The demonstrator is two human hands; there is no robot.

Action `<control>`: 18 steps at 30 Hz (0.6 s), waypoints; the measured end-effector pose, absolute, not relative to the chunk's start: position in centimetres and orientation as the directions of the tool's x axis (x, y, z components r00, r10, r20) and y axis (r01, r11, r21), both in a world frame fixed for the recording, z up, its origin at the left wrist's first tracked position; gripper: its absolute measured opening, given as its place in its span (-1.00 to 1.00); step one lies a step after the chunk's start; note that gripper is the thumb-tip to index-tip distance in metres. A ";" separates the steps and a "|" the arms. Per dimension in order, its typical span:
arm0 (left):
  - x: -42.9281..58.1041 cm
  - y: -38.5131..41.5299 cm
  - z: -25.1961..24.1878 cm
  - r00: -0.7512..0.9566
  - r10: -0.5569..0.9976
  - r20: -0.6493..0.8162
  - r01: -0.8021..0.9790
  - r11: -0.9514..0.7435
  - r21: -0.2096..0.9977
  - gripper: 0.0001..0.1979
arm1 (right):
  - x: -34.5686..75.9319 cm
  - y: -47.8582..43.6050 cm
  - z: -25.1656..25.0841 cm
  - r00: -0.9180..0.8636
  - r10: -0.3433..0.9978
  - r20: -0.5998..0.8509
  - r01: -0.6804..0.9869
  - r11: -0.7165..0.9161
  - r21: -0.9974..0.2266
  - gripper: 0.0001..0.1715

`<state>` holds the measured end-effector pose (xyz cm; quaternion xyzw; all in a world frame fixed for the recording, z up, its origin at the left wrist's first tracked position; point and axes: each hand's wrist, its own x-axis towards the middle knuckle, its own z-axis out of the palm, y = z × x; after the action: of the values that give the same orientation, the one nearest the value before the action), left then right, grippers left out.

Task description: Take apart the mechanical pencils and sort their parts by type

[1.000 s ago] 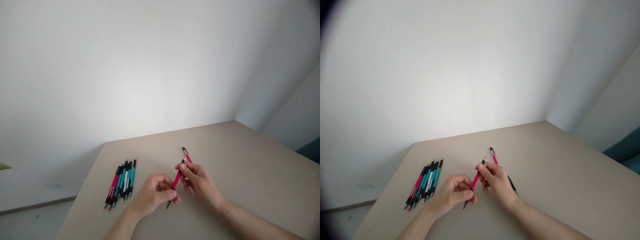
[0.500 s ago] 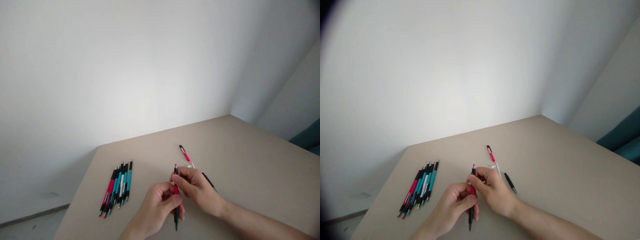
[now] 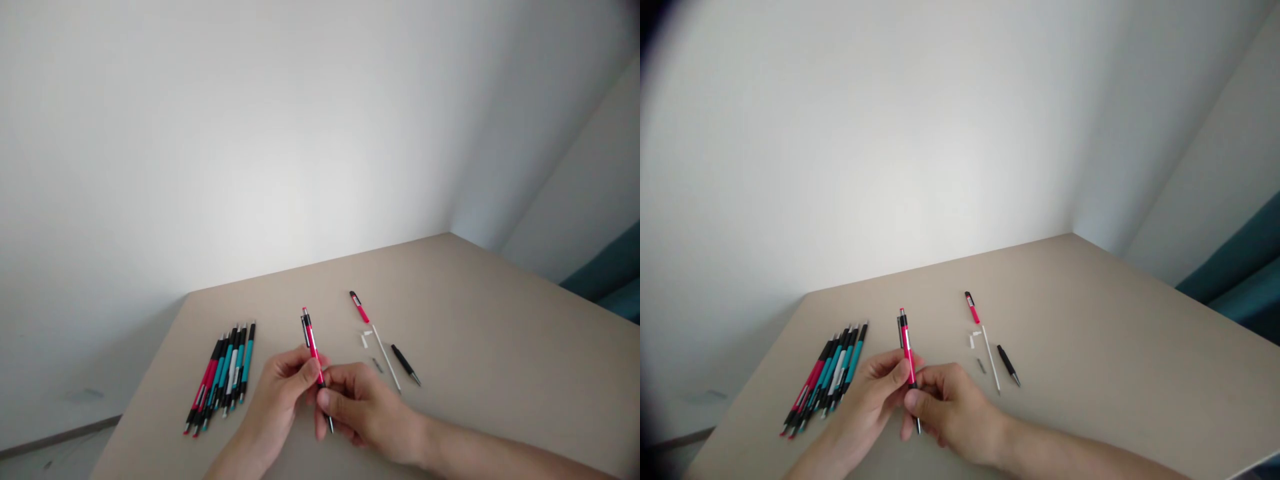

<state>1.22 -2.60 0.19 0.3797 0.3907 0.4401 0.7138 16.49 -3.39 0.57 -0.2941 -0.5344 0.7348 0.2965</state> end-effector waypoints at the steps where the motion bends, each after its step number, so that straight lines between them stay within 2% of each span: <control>1: 1.2 -2.6 0.4 0.308 0.922 -0.234 -0.397 0.348 0.850 -0.66 | 16.4 -3.5 0.6 -0.681 0.718 -0.145 -0.105 -0.292 -0.951 -0.51; 4: 1.1 -2.5 1.0 0.228 0.944 -0.238 -0.551 0.327 0.768 -0.68 | 16.4 -3.6 0.9 -0.771 0.602 -0.208 -0.044 -0.377 -0.925 -0.53; 8: 0.6 -2.0 1.0 0.191 0.951 -0.244 -0.519 0.308 0.797 -0.74 | 16.6 -3.6 1.0 -0.807 0.540 -0.240 -0.007 -0.415 -0.910 -0.58; 13: 0.7 -2.0 0.8 0.134 0.974 -0.180 -0.481 0.223 0.848 -0.74 | 16.6 -3.7 1.1 -0.770 0.592 -0.239 0.037 -0.333 -0.942 -0.66; 18: 1.3 -2.3 0.6 0.002 0.991 -0.136 -0.445 0.123 0.887 -0.75 | 16.1 -4.1 1.0 -0.689 0.647 -0.328 0.152 -0.314 -0.937 -0.78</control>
<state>1.31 -2.32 0.63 0.3311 0.4123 0.5736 0.6256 16.11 -4.12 1.02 -0.3559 -0.5606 0.7281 0.1700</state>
